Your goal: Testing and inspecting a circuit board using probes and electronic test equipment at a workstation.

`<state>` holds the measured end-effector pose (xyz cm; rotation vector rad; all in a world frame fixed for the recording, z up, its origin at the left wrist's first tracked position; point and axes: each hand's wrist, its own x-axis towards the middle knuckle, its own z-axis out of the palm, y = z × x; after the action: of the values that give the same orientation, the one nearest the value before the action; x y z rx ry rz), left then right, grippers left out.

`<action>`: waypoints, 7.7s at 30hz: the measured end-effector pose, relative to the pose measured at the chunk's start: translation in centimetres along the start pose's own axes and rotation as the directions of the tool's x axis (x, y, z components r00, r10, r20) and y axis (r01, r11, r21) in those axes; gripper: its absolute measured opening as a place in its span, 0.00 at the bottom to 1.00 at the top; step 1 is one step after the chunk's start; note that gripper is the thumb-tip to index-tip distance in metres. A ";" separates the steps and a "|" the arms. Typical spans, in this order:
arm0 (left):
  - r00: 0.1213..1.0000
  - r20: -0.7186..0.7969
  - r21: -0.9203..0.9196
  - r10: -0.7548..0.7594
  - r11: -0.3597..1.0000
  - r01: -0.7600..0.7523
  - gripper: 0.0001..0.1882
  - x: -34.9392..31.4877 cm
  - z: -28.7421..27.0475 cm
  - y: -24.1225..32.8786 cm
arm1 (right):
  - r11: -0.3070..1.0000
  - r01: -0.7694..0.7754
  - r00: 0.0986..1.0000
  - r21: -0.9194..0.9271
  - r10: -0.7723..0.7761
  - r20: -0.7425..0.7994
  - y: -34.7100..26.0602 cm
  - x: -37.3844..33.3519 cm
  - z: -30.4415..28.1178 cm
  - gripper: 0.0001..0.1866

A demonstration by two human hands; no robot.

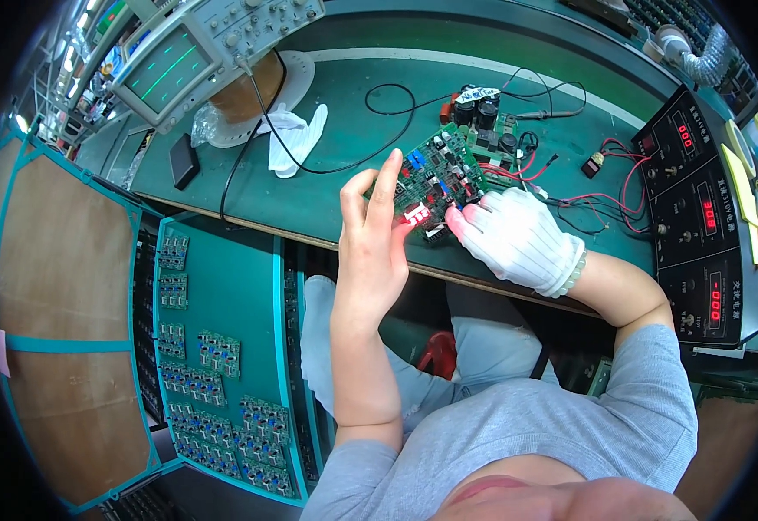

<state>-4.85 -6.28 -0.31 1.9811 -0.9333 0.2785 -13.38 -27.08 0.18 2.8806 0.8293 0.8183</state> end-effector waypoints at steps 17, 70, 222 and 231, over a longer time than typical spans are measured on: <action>1.000 0.015 -0.001 0.009 1.000 -0.009 0.47 -0.2 -0.2 -0.3 | 0.999 0.047 0.995 0.026 -0.045 -0.088 0.0 0.3 -0.1 0.26; 0.999 0.034 0.014 0.007 1.000 -0.007 0.50 0.1 -0.1 0.2 | 0.999 0.054 0.988 -0.003 -0.054 -0.141 0.5 -0.5 0.9 0.15; 0.944 0.319 -0.682 0.082 0.712 0.169 0.52 -0.6 -3.5 -1.1 | 0.477 -0.290 0.905 0.830 0.418 0.076 0.0 1.7 1.7 0.12; 0.964 0.247 -0.667 0.094 0.739 0.099 0.52 -0.7 -3.8 -1.4 | 0.089 -0.415 0.828 0.905 0.449 0.336 -1.5 2.7 1.9 0.16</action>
<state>-3.76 -2.38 0.60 1.3431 -1.0158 -0.3173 -11.24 -24.21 -0.41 4.4726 0.4999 0.2894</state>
